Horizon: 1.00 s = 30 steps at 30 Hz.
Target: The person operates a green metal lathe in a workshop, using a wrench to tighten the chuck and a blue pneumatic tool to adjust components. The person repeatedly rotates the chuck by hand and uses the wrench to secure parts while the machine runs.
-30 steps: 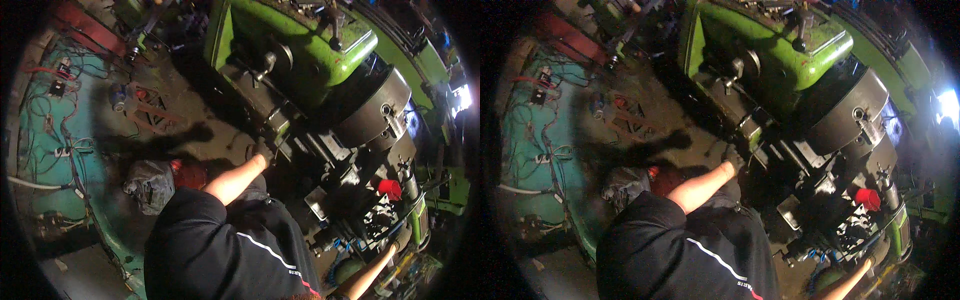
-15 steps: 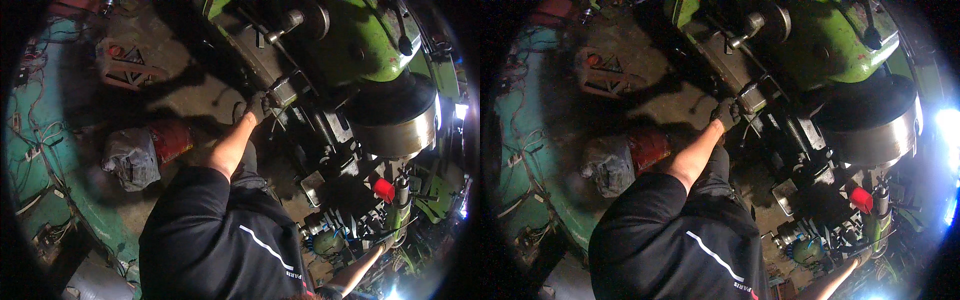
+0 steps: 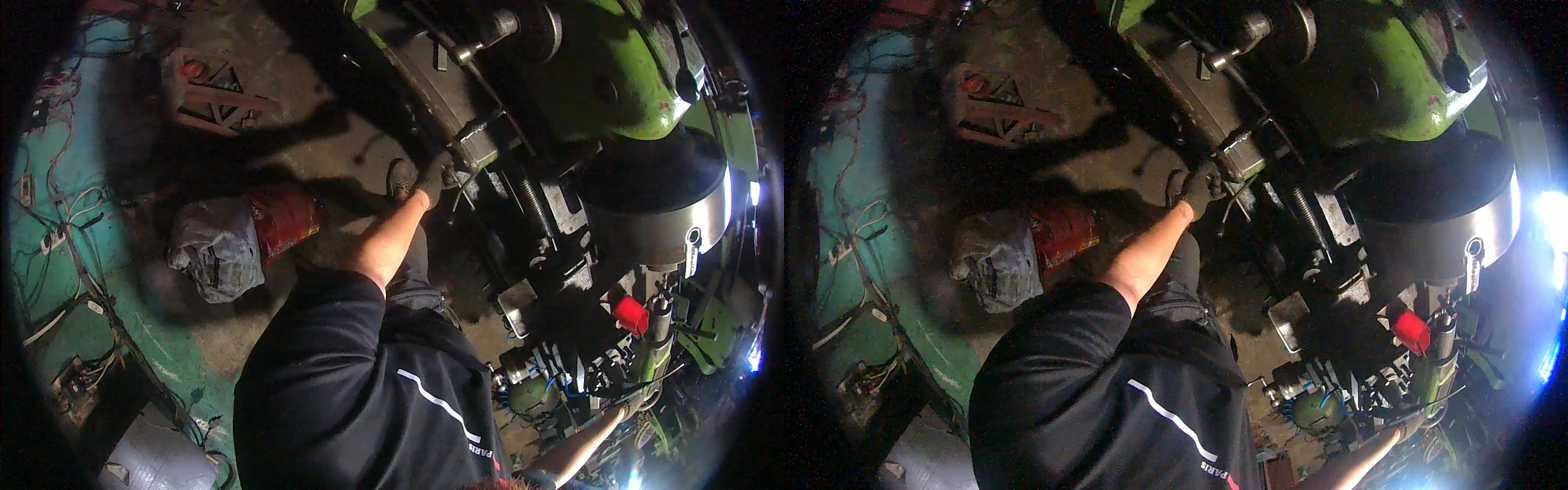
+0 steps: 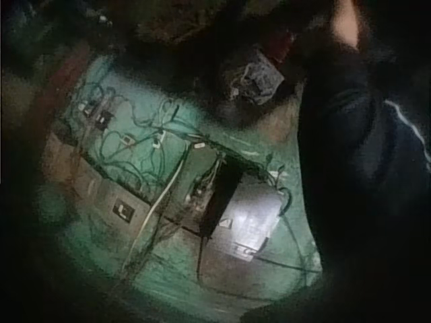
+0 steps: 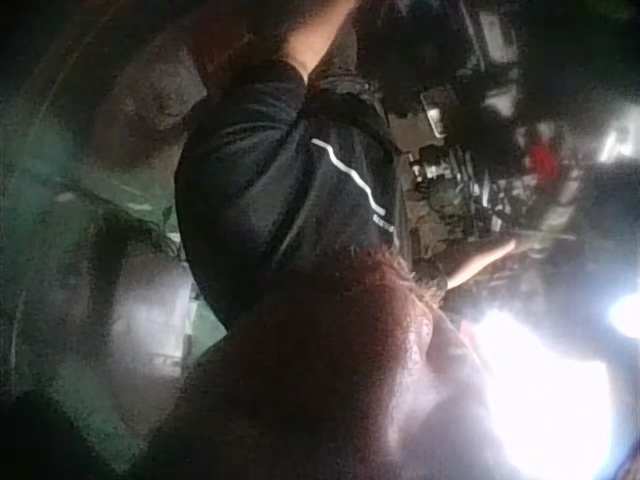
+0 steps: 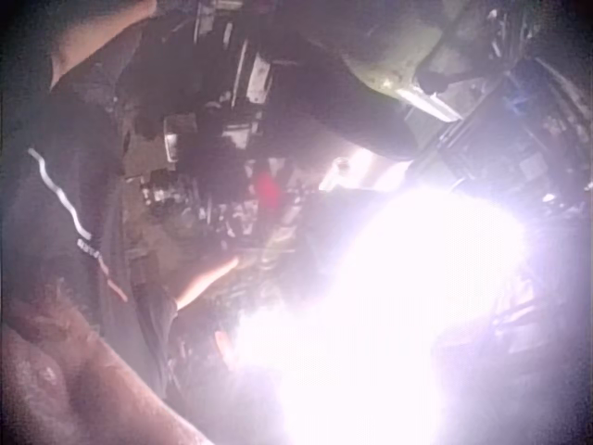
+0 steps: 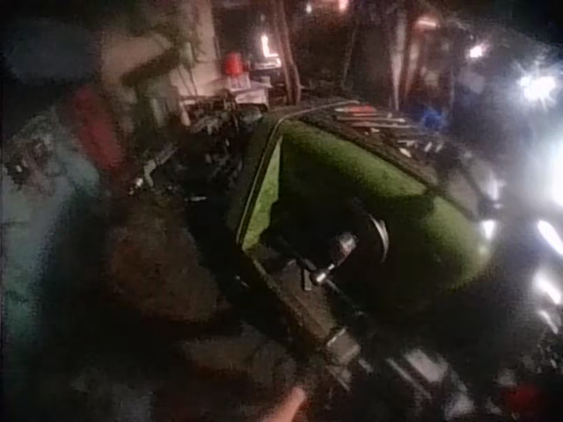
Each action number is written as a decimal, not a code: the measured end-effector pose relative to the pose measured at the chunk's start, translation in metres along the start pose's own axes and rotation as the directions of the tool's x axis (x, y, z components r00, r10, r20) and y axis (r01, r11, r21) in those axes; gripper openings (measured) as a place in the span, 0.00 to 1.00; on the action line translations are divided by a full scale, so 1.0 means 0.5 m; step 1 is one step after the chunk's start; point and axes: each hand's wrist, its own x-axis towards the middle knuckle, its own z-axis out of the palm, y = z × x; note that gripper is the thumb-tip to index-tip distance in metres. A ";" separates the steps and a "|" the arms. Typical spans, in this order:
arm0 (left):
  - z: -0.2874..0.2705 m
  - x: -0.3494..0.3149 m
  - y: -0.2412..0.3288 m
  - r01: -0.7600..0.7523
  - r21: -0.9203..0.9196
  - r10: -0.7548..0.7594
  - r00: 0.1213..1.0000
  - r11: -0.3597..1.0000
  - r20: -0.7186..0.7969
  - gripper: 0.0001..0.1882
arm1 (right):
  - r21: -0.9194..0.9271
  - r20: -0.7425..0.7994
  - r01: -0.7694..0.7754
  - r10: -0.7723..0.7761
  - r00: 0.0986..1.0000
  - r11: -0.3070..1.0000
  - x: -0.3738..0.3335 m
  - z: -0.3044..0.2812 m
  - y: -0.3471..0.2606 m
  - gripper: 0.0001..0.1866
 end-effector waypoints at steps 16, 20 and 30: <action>-0.010 -0.029 0.031 0.027 -0.153 -0.010 0.994 0.988 0.113 0.07 | 0.001 -0.013 0.046 -0.046 0.999 0.999 0.032 0.011 0.021 0.19; -0.009 -0.049 0.056 0.092 -0.135 -0.080 0.992 0.987 0.096 0.12 | 0.006 -0.020 0.052 -0.052 0.998 0.999 0.055 0.030 0.061 0.19; 0.007 -0.188 -0.067 0.344 0.470 -0.290 0.939 0.813 -0.185 0.34 | -0.030 0.062 0.166 -0.164 0.985 0.986 0.073 0.080 0.155 0.25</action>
